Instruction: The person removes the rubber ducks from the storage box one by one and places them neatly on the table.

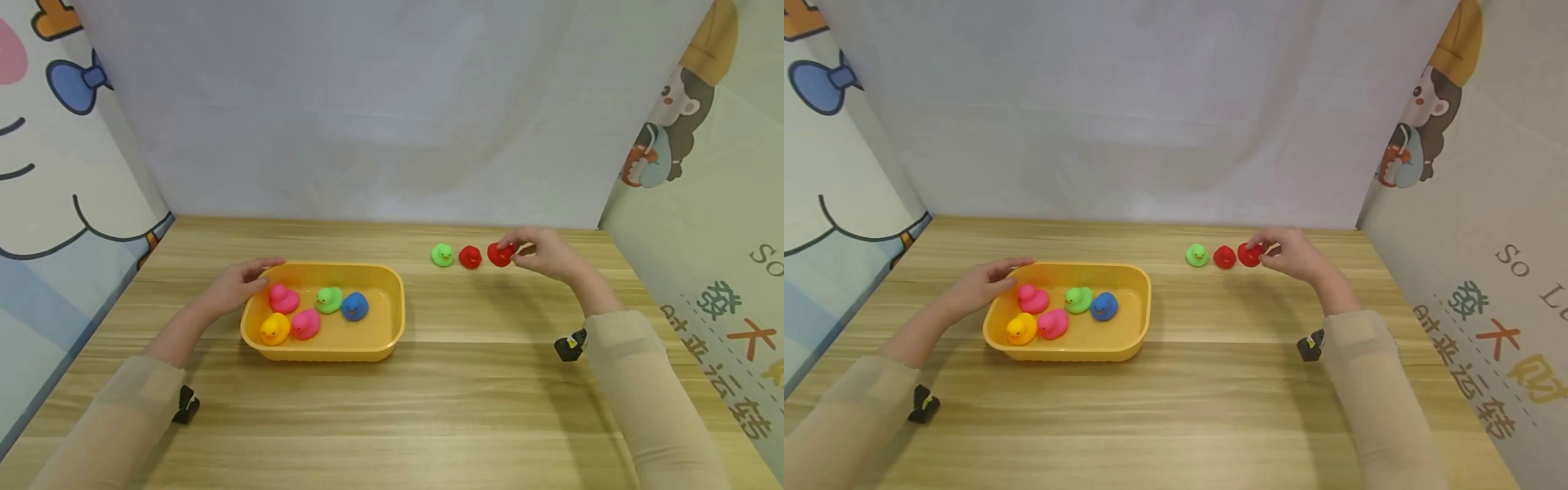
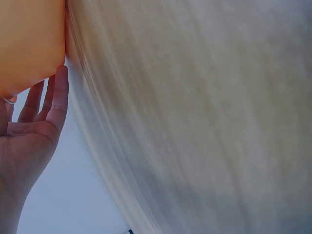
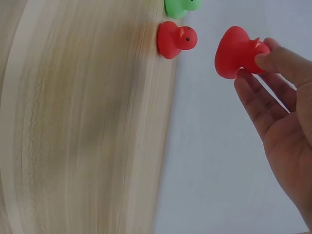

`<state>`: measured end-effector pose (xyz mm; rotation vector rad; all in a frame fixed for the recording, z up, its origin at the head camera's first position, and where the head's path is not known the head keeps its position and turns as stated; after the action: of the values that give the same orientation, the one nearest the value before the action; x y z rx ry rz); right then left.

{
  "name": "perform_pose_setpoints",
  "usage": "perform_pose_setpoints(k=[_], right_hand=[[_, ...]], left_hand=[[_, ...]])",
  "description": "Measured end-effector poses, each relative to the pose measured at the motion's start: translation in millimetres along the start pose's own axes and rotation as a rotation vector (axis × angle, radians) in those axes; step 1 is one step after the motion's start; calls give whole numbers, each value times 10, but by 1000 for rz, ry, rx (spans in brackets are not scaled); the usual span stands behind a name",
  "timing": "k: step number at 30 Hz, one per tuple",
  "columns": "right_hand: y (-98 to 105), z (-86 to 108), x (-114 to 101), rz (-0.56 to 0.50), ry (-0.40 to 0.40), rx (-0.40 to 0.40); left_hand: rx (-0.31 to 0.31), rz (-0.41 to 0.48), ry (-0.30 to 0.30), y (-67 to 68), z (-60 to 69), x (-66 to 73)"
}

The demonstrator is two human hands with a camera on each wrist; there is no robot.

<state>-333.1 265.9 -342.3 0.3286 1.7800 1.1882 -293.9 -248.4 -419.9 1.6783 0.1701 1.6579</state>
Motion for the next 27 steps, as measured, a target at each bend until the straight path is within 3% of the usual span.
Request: perform_pose_setpoints(k=[10, 27], right_hand=[[-102, -5, 143, 26, -97, 12], [-220, -67, 337, 80, -108, 53]], left_hand=[[-2, 6, -5, 2, -1, -8], [-1, 2, 7, 9, -5, -21]])
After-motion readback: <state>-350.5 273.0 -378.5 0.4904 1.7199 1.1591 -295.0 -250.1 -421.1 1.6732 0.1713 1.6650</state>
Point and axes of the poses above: each hand's wrist, its own z-axis away from the middle knuckle, its own y-axis out of the back of the hand, x = y × z, the point moved 5 cm from there along -z, towards the middle knuckle, and after that the axes turned 5 degrees about -x, right-handed, at the moved point
